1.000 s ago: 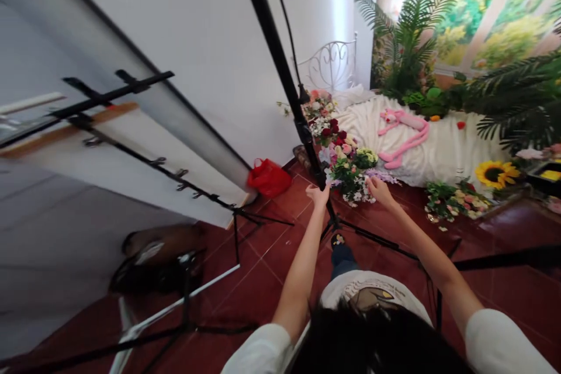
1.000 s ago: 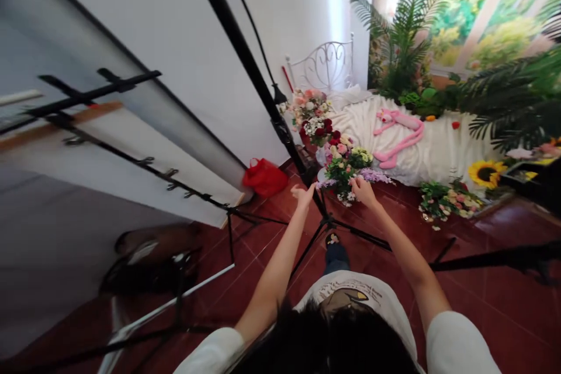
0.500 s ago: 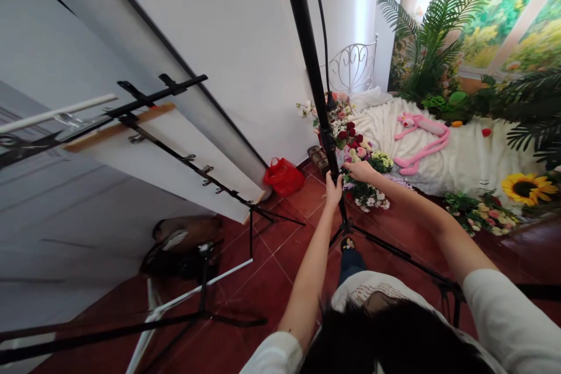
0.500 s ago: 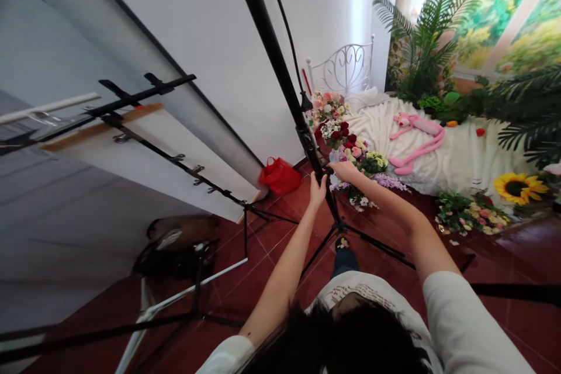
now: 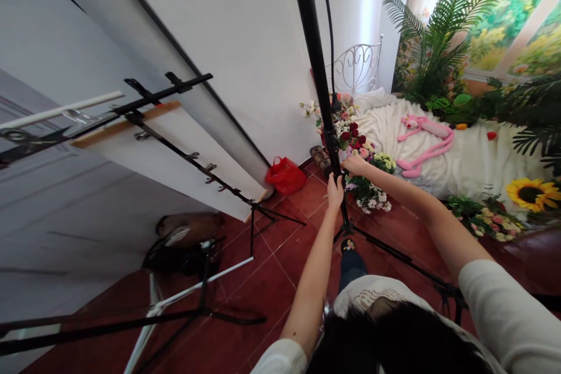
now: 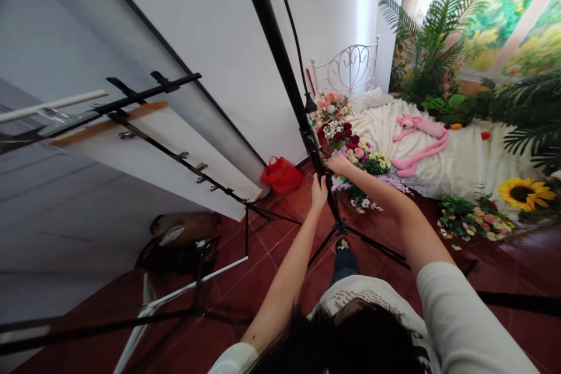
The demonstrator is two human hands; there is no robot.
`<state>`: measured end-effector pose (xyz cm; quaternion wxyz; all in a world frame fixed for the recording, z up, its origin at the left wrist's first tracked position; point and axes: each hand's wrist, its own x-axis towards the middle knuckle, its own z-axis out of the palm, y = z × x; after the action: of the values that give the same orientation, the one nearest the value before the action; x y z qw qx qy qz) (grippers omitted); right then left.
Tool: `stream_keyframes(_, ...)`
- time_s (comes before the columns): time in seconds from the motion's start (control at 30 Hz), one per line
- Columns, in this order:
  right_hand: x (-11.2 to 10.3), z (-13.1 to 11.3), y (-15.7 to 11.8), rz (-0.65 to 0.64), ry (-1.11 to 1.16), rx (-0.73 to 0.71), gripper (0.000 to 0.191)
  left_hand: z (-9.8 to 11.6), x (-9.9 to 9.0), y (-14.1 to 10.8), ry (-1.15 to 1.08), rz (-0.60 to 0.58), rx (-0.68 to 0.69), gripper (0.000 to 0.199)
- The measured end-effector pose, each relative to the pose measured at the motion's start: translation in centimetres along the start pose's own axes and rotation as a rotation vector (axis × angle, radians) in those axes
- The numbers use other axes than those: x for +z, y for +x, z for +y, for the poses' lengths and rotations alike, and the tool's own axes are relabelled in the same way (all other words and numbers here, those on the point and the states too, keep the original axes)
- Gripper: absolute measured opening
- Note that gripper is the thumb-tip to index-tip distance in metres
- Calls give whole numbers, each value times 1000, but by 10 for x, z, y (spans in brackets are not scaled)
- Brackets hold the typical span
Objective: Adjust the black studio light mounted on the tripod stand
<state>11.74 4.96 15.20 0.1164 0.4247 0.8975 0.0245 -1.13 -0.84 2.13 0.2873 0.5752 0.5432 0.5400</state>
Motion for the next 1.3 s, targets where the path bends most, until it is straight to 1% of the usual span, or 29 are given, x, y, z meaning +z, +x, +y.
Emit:
stream_keyframes(0.13, 1, 9, 4, 58, -30, -102, 52, 2, -1, 0, 9, 7, 14, 50)
stream_keyframes(0.23, 4, 14, 5, 74, -30, -115, 53, 2, 0, -1, 20, 18, 22, 52)
stream_keyframes(0.33, 5, 16, 4, 61, -52, -138, 55, 2, 1, -1, 26, 34, 30, 52)
stream_keyframes(0.5, 1, 15, 3, 42, -48, -110, 52, 0, 2, 0, 43, 44, 54, 55)
stream_keyframes(0.63, -1, 13, 7, 16, -36, -110, 54, -2, 3, 1, 40, 36, 26, 53)
stream_keyframes(0.73, 2, 12, 9, 16, -28, -106, 50, -4, 3, 1, 35, 38, 12, 54)
stream_keyframes(0.8, 8, 11, 7, 52, -3, -90, 47, -4, 4, 1, 28, 42, 13, 56)
stream_keyframes(0.9, 22, 7, -1, 143, 44, -35, 40, -4, 4, 1, 24, 48, 13, 56)
stream_keyframes(1.0, 41, -4, -12, 239, 90, 53, 33, -5, 5, 1, 31, 58, 1, 56)
stream_keyframes(1.13, 62, -17, -18, 316, 135, 168, 32, -8, 5, 2, 38, 56, -10, 56)
stream_keyframes(1.2, 65, -18, -17, 328, 151, 187, 32, -9, 5, 2, 35, 38, 1, 56)
stream_keyframes(1.3, 60, -15, -12, 322, 185, 212, 32, -10, 6, 3, 39, 39, 12, 56)
